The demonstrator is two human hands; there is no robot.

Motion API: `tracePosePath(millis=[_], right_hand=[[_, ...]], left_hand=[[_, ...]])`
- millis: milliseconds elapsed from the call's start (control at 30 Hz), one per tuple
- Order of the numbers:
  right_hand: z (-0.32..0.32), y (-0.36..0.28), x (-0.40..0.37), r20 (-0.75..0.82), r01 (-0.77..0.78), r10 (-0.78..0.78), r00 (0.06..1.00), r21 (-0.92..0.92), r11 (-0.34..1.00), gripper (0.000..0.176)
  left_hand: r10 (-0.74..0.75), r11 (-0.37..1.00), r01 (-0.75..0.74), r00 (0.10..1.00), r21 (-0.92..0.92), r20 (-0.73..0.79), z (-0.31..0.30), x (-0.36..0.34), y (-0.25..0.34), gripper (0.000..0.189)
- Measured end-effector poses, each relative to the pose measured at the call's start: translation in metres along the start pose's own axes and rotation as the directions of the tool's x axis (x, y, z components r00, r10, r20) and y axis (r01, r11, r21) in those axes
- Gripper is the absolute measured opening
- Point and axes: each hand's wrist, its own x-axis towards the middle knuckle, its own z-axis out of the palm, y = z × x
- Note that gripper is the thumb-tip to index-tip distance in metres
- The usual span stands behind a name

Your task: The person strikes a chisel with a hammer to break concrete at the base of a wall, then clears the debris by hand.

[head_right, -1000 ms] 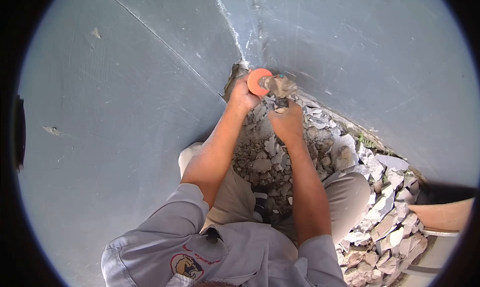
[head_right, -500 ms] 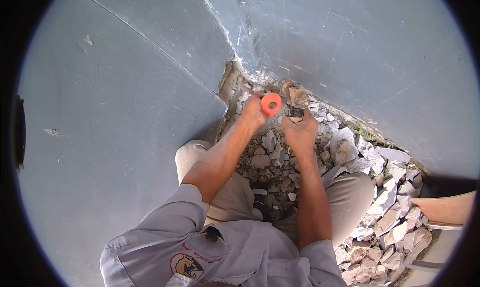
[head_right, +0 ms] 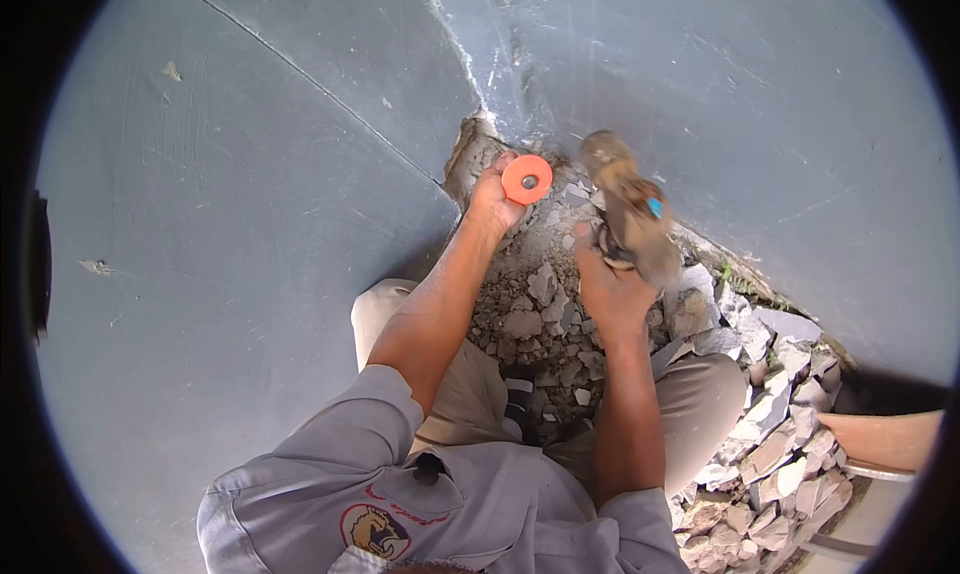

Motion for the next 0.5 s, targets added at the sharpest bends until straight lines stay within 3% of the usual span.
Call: tracePosePath(millis=[33,67,133,200,233,300,333,367,467,500], right_hand=[[-0.002,-0.008,-0.001,-0.037,0.042,-0.044,0.998,-0.054,0.998,0.016],[0.000,-0.017,-0.001,-0.082,0.058,-0.056,0.995,0.028,0.998,0.017],[0.008,-0.024,0.003,-0.152,0.173,-0.145,0.978,0.195,0.965,0.016],[0.025,0.002,0.000,-0.167,0.222,-0.201,0.965,0.119,0.968,0.012],[0.040,0.042,-0.013,-0.160,0.180,-0.185,0.970,-0.048,0.983,0.011],[0.051,0.081,-0.021,0.019,-0.030,0.035,0.999,-0.206,0.978,0.013],[0.055,0.088,-0.014,0.186,-0.194,0.237,0.954,-0.223,0.955,0.014],[0.058,0.094,-0.009,0.336,-0.346,0.421,0.842,-0.261,0.901,0.016],[0.043,0.048,-0.007,0.222,-0.410,0.402,0.888,-0.010,0.912,0.012],[0.037,0.022,-0.003,0.127,-0.325,0.314,0.941,0.075,0.943,0.011]], left_hand=[[-0.011,1.000,0.011,0.998,0.004,0.056,0.006,-0.004,0.005,0.007],[0.000,1.000,-0.002,0.996,-0.021,-0.088,0.016,-0.004,0.008,0.013],[-0.006,0.998,0.001,0.997,-0.063,-0.075,0.022,-0.006,0.014,0.012],[-0.001,0.997,-0.007,0.995,-0.082,-0.101,0.024,-0.010,0.016,0.012],[0.003,0.997,-0.013,0.991,-0.078,-0.131,0.026,-0.010,0.012,0.011],[0.001,0.995,-0.016,0.989,-0.096,-0.151,0.021,-0.009,0.005,0.012],[-0.001,0.994,-0.015,0.991,-0.112,-0.137,0.015,-0.004,0.001,0.013],[-0.001,0.992,-0.014,0.993,-0.123,-0.121,0.011,0.004,0.000,0.014],[0.015,0.987,-0.035,0.992,-0.155,-0.127,0.025,0.001,0.011,0.020],[0.005,0.984,-0.026,0.993,-0.174,-0.119,0.025,0.001,0.013,0.021]])
